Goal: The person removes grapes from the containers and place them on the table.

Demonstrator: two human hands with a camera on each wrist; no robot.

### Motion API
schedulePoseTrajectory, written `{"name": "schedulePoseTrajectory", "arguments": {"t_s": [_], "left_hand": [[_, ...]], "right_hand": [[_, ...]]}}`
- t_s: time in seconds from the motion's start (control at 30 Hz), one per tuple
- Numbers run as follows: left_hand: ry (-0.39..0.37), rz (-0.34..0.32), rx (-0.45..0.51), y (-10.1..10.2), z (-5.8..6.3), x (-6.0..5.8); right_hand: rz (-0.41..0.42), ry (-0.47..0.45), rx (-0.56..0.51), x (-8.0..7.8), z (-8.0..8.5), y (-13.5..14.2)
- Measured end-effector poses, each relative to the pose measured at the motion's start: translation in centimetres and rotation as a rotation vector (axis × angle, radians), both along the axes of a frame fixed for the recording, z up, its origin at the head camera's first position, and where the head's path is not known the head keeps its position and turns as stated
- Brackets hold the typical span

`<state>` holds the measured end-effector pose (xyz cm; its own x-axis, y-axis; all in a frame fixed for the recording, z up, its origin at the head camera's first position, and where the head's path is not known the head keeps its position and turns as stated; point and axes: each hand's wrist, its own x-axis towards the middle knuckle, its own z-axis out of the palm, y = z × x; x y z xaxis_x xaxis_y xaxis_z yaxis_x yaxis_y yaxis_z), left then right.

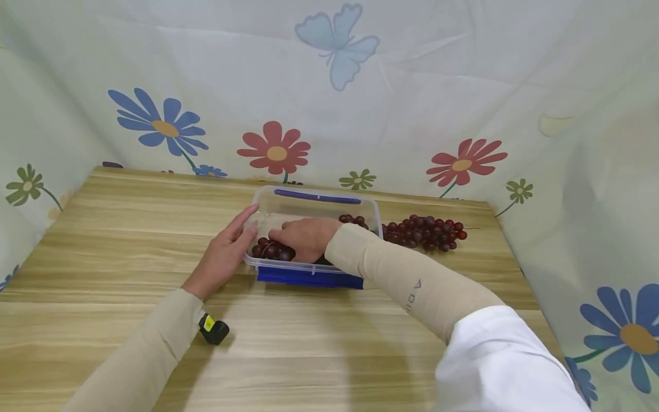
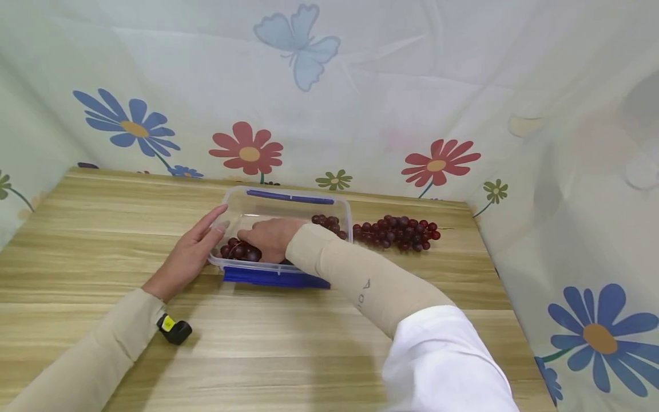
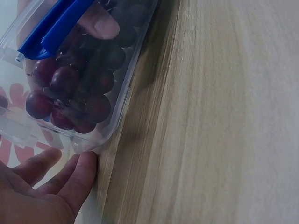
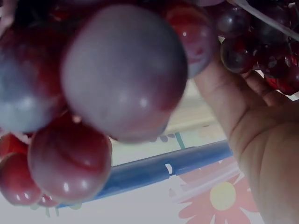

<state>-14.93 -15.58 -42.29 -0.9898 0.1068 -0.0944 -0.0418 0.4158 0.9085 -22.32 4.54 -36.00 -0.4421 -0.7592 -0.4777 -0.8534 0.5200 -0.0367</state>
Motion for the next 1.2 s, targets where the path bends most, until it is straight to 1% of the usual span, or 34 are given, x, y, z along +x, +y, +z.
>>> {"name": "schedulePoseTrajectory", "arguments": {"t_s": [0.1,0.17,0.23,0.3,0.37,0.47,0.6,0.67,0.9,1.07,1.2], "left_hand": [[0.002,0.002,-0.006,0.0,0.3,0.2],[0.001,0.002,-0.012,0.1,0.4,0.2],[-0.003,0.001,-0.015,0.1,0.5,0.2],[-0.006,0.001,-0.018,0.3,0.5,0.2],[-0.010,0.001,-0.021,0.3,0.5,0.2],[-0.013,0.005,-0.029,0.3,0.5,0.2],[-0.012,0.008,-0.032,0.3,0.5,0.2],[-0.013,0.010,-0.032,0.2,0.5,0.2],[-0.027,0.009,-0.014,0.2,0.2,0.0],[-0.016,0.005,-0.027,0.2,0.2,0.0],[-0.014,0.004,-0.043,0.1,0.2,0.0]], "right_hand": [[0.006,-0.029,-0.035,0.0,-0.1,-0.1],[0.022,-0.030,-0.064,-0.1,-0.2,-0.1],[0.037,-0.010,-0.085,-0.3,-0.3,0.0],[0.044,0.029,-0.097,-0.4,-0.4,0.1],[0.037,0.065,-0.099,-0.5,-0.6,0.1],[-0.009,0.074,-0.073,-0.6,-0.8,0.3],[-0.090,0.028,-0.016,-0.6,-1.0,0.5],[-0.104,0.006,-0.011,-0.6,-1.0,0.6],[-0.020,-0.017,-0.095,-0.9,-1.1,0.9],[-0.012,-0.035,-0.155,-1.5,-0.9,1.3],[-0.028,-0.009,-0.181,-1.7,-0.6,1.5]]}}
